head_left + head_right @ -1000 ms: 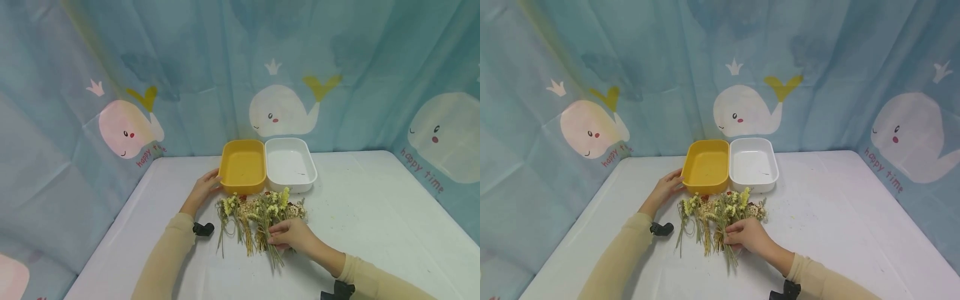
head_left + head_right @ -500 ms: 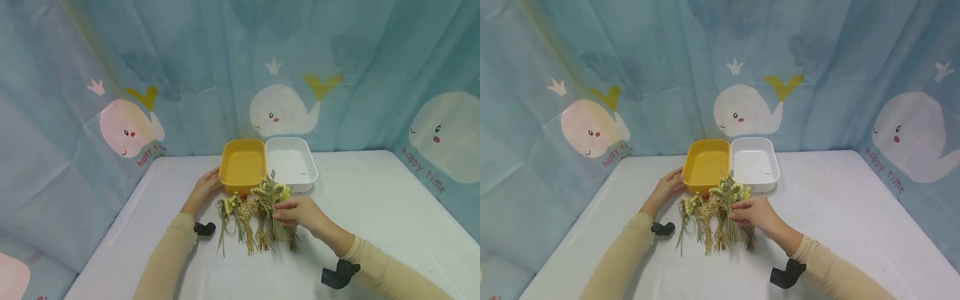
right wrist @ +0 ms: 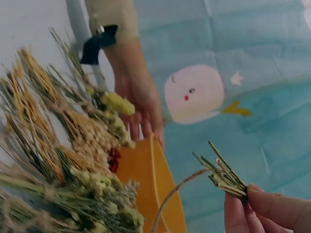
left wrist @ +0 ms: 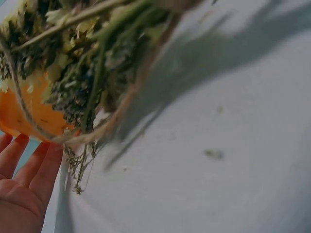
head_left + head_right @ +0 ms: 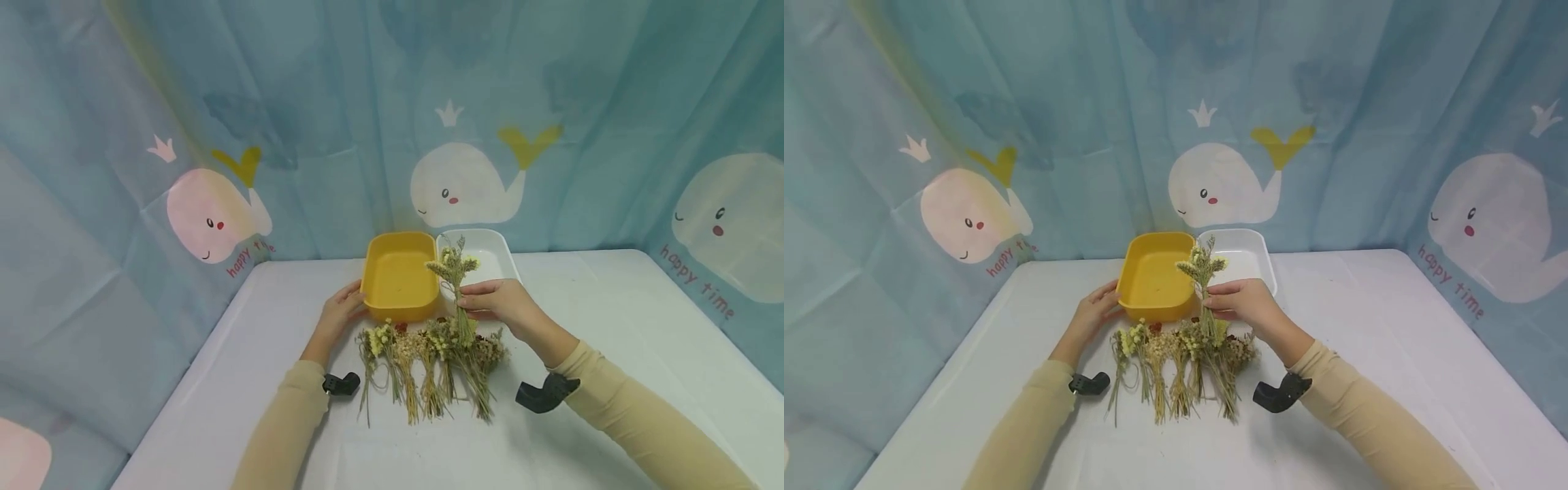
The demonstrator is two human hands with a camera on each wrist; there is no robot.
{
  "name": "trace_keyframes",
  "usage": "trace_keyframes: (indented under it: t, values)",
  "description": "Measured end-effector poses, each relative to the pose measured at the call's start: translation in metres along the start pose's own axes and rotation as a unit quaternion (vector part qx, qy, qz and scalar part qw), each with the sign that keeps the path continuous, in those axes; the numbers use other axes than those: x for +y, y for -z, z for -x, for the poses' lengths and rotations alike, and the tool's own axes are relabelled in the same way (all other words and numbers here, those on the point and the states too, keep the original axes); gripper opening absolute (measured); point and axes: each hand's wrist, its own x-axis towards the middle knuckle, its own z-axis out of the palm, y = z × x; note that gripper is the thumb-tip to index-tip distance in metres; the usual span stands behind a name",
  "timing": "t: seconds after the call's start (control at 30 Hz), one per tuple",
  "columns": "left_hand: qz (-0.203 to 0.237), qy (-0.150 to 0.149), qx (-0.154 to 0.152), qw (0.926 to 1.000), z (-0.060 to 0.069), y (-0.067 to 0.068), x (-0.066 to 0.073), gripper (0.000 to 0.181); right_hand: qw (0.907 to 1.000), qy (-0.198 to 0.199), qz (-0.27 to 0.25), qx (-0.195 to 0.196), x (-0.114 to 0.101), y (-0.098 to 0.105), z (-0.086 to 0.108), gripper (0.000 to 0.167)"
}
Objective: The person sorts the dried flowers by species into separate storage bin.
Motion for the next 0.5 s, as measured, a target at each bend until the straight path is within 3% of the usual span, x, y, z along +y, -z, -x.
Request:
trace_keyframes:
  t: [0.27, 0.5]
  values:
    - [-0.025, -0.013, 0.016, 0.9995, 0.004, -0.002, 0.003, 0.053, 0.9989, -0.015, -0.038, 0.021, -0.004, 0.012, -0.028, 0.045]
    - [-0.023, -0.012, 0.032, 0.9992, 0.010, -0.008, -0.003, 0.052, 0.9959, -0.044, -0.064, 0.047, 0.002, 0.020, -0.046, 0.045]
